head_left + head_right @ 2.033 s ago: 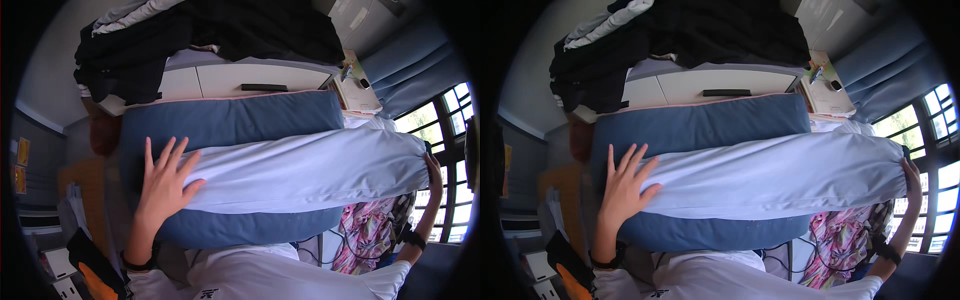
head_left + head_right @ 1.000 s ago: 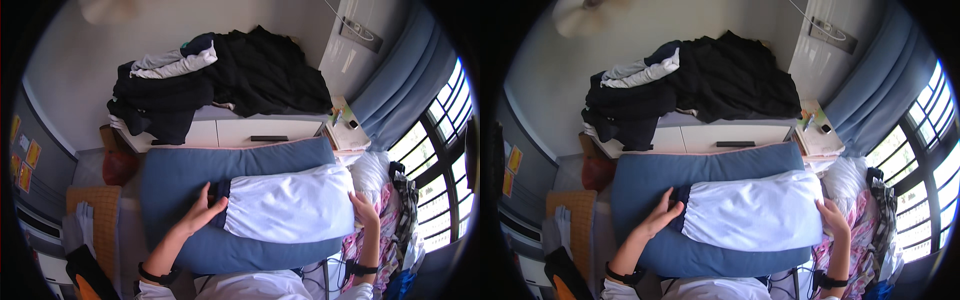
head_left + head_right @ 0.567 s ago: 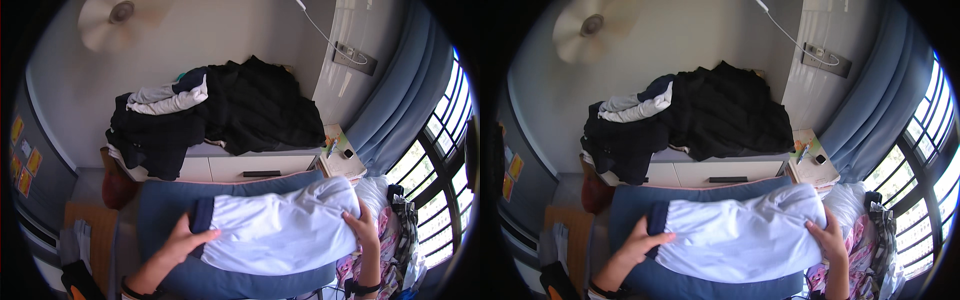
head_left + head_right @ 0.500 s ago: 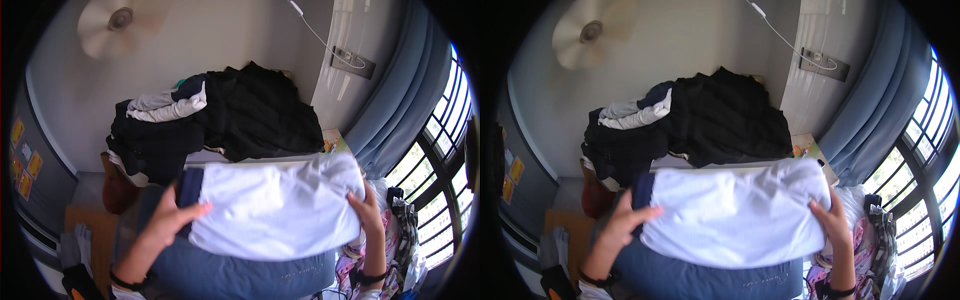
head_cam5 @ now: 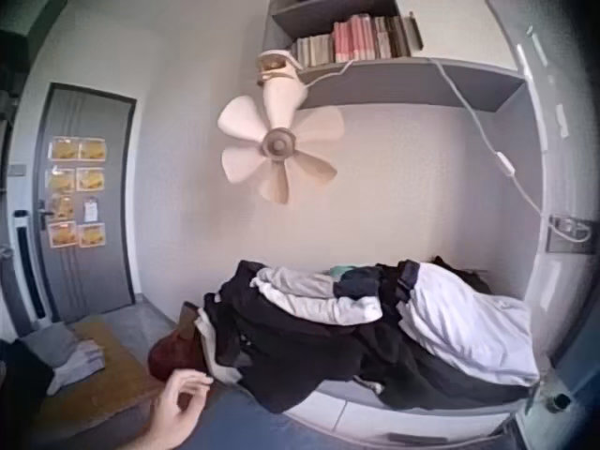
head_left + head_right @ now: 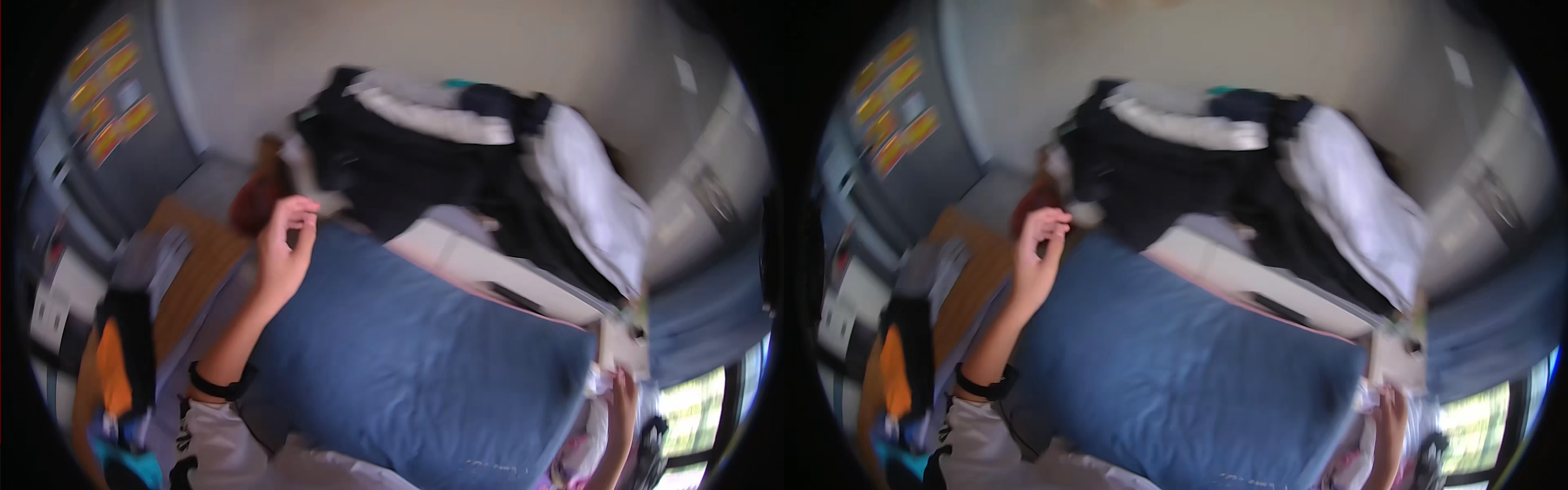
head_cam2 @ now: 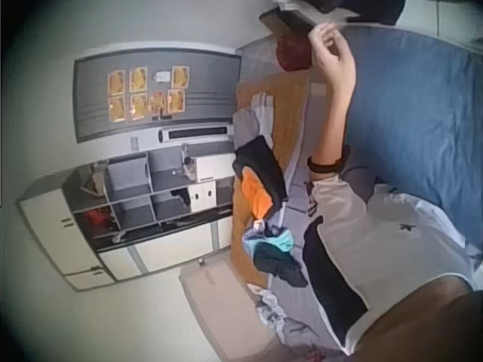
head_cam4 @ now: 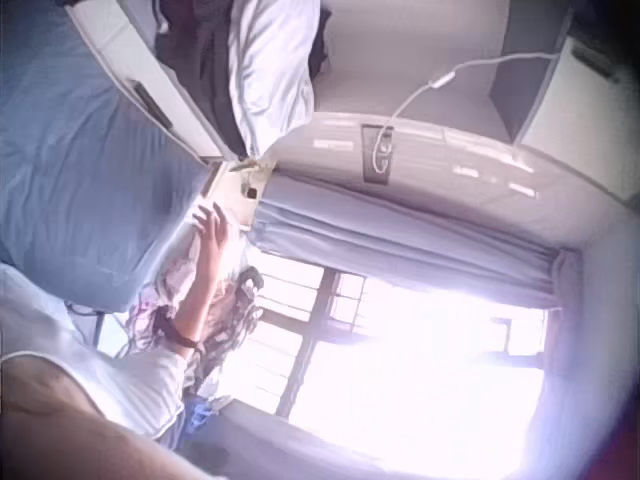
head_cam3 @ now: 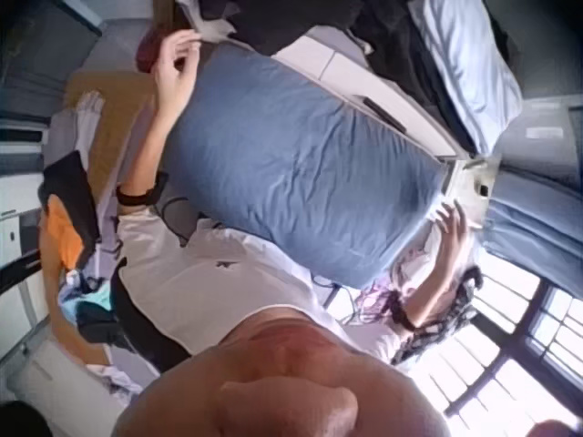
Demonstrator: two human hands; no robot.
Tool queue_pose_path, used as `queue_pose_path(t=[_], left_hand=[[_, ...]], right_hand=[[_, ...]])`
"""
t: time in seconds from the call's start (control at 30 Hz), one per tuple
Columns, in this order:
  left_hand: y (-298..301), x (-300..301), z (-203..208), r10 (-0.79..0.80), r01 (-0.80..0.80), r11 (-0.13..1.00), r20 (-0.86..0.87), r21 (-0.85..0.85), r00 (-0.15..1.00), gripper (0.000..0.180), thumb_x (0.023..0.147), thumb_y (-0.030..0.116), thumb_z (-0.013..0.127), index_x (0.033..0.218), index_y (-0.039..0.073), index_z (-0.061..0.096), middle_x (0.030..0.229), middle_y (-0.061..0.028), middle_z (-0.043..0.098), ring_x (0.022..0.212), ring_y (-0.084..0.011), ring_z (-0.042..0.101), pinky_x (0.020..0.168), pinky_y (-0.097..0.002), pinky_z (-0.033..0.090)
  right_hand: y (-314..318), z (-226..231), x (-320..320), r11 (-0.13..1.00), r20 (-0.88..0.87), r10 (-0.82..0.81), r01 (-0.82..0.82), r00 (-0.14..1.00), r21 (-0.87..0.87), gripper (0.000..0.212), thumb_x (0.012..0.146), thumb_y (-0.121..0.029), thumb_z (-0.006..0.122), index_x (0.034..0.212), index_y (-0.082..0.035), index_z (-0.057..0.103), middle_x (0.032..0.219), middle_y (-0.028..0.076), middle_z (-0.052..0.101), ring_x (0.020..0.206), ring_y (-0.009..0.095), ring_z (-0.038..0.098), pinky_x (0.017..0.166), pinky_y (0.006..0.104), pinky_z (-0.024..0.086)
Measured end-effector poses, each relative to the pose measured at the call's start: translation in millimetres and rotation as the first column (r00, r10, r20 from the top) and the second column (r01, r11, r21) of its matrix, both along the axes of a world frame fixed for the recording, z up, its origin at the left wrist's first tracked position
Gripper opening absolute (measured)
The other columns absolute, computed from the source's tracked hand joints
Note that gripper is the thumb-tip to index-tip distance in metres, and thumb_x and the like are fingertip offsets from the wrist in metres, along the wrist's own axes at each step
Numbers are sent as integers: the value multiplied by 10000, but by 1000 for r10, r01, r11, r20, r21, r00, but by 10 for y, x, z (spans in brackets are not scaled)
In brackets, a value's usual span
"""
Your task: Folding various items of laundry on a bed.
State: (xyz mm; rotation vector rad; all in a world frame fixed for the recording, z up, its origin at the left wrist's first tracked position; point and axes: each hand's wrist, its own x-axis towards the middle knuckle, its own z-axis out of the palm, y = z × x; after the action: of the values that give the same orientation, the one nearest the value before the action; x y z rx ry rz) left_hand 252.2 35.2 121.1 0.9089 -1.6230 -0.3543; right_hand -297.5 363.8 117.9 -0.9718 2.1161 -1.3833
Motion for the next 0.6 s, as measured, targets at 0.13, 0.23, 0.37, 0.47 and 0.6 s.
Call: queue_pose_path(t=[0.13, 0.23, 0.37, 0.47, 0.6], left_hand=[[1021, 1828, -1418, 553, -569, 778, 140, 266, 822, 257, 878, 13, 597, 1132, 20, 560, 1069, -136, 652, 972, -266, 640, 866, -365, 485], [1965, 2964, -2024, 817, -907, 389, 394, 162, 421, 285, 853, 30, 610, 1135, 34, 567, 1108, -138, 632, 1037, -317, 603, 906, -401, 458], [2771, 3693, -2112, 868, -993, -79, 495, 87, -26, 320, 882, 137, 610, 1186, 59, 551, 1204, -138, 569, 1137, -350, 529, 937, -479, 420], [3117, 4202, -2056, 783, -927, -364, 568, 89, -253, 393, 903, 278, 626, 1240, 100, 529, 1237, -123, 536, 1151, -360, 506, 940, -543, 389], [3200, 4439, -1790, 699, -905, -422, 616, -57, -364, 423, 875, 296, 672, 1223, 93, 542, 1204, -148, 533, 1144, -355, 506, 931, -524, 404]], right_hand=[[555, -43, 1001, 933, 290, 230, -295, 929, 206, 414, 986, -249, 582, 1283, 35, 530, 981, 116, 664, 746, 173, 654, 576, 223, 495], [588, -210, 1310, 907, 437, 180, -321, 881, 273, 445, 1020, -310, 503, 1319, 18, 481, 1019, 157, 653, 809, 221, 669, 641, 292, 550], [196, -61, 1508, 694, 524, 422, -636, 740, 338, 520, 1031, -383, 445, 1360, 20, 434, 1167, 175, 627, 961, 252, 660, 772, 327, 557], [-218, 125, 1872, 438, 498, 644, -814, 580, 381, 542, 1032, -393, 436, 1390, 12, 404, 1248, 157, 604, 1043, 257, 641, 780, 325, 555], [-499, 117, 2205, 442, 485, 660, -818, 574, 367, 523, 1022, -387, 470, 1409, -39, 416, 1272, 139, 600, 1078, 269, 640, 644, 308, 578]])
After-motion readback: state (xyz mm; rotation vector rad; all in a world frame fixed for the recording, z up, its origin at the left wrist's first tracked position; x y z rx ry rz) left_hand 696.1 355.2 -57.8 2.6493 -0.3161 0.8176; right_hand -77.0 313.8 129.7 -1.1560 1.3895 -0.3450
